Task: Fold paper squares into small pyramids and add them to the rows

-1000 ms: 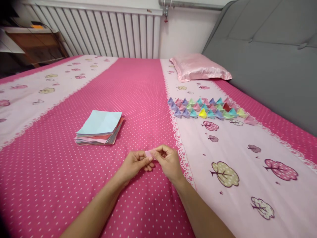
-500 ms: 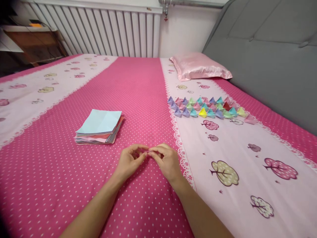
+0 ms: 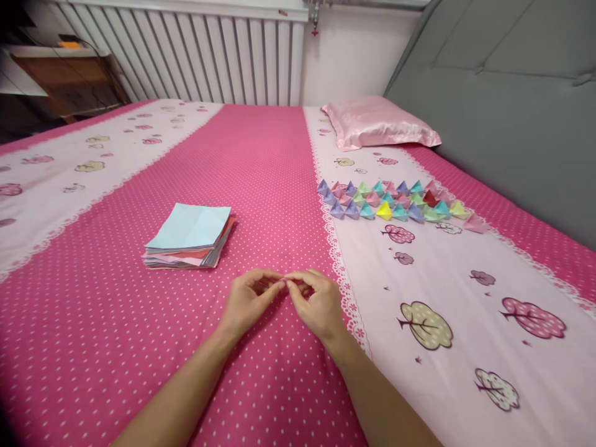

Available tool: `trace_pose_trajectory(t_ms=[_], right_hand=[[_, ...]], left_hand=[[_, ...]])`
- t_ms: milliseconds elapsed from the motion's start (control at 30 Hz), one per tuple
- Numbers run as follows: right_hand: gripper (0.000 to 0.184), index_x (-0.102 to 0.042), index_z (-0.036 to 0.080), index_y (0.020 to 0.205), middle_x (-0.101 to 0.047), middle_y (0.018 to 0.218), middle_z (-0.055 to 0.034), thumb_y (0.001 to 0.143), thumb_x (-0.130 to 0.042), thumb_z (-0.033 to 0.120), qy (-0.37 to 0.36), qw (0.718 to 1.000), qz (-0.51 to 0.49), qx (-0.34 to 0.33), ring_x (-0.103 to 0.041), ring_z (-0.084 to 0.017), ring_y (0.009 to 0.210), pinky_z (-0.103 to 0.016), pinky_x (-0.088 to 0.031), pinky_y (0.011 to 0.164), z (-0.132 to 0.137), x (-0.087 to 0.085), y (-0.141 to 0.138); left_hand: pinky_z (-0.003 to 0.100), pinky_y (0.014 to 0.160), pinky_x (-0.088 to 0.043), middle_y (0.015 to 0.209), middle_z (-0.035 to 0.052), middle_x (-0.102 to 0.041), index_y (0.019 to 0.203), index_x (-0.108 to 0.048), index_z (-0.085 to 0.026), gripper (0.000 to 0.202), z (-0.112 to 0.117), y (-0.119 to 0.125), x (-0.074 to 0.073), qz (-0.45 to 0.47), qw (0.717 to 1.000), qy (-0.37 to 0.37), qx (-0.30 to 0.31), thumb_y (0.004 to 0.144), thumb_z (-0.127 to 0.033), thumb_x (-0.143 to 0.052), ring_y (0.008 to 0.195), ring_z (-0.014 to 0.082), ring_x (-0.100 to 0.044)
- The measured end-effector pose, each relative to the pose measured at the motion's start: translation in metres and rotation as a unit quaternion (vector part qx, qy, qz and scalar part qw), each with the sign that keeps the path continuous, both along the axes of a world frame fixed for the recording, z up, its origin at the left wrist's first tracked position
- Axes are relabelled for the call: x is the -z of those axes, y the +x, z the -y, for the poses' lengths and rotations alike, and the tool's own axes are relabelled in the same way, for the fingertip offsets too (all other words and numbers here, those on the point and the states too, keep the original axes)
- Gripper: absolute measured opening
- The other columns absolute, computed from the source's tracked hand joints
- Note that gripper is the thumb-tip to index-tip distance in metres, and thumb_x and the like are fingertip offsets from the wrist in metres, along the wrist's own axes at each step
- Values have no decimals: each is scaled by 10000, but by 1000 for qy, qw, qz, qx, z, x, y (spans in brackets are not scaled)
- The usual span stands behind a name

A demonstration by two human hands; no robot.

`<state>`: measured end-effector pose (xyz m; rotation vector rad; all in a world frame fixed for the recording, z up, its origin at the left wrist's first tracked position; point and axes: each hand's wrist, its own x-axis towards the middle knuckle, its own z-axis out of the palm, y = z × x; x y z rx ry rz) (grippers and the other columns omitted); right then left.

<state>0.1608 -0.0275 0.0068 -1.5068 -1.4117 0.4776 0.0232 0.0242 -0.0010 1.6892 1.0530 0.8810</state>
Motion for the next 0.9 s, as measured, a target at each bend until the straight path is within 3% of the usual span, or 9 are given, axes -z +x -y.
trace_pose_trajectory(t_ms=[300, 433, 633, 900], right_hand=[[125, -678, 178, 787, -633, 695, -19, 761, -574, 242, -6, 1000, 8, 22, -501, -99, 493, -230, -432, 477, 1, 1, 0], [103, -668, 172, 751, -636, 731, -21, 749, -586, 235, 15, 1000, 11, 22, -482, -86, 485, -225, -419, 482, 1, 1, 0], [97, -645, 177, 725, -554, 574, 19, 747, -576, 242, -7, 999, 17, 27, -447, -85, 448, -211, -392, 452, 0, 1, -1], [71, -624, 181, 674, -554, 562, 21, 710, -568, 208, -17, 999, 27, 32, -447, -85, 439, -207, -393, 446, -2, 1, -2]], left_hand=[[225, 560, -441, 689, 43, -651, 781, -674, -149, 166, 1, 3, 0, -21, 999, 44, -3, 750, -289, -591, 589, 118, -560], [223, 560, -439, 674, 37, -641, 778, -669, -150, 144, 2, 5, -1, -30, 998, 58, 0, 748, -260, -581, 583, 114, -552], [218, 554, -436, 661, 29, -632, 750, -658, -154, 114, 3, 7, -3, -45, 997, 62, -7, 735, -223, -569, 567, 108, -544], [212, 556, -436, 637, 17, -611, 711, -641, -160, 85, 4, 9, 0, -47, 995, 87, -18, 710, -180, -559, 567, 102, -537]])
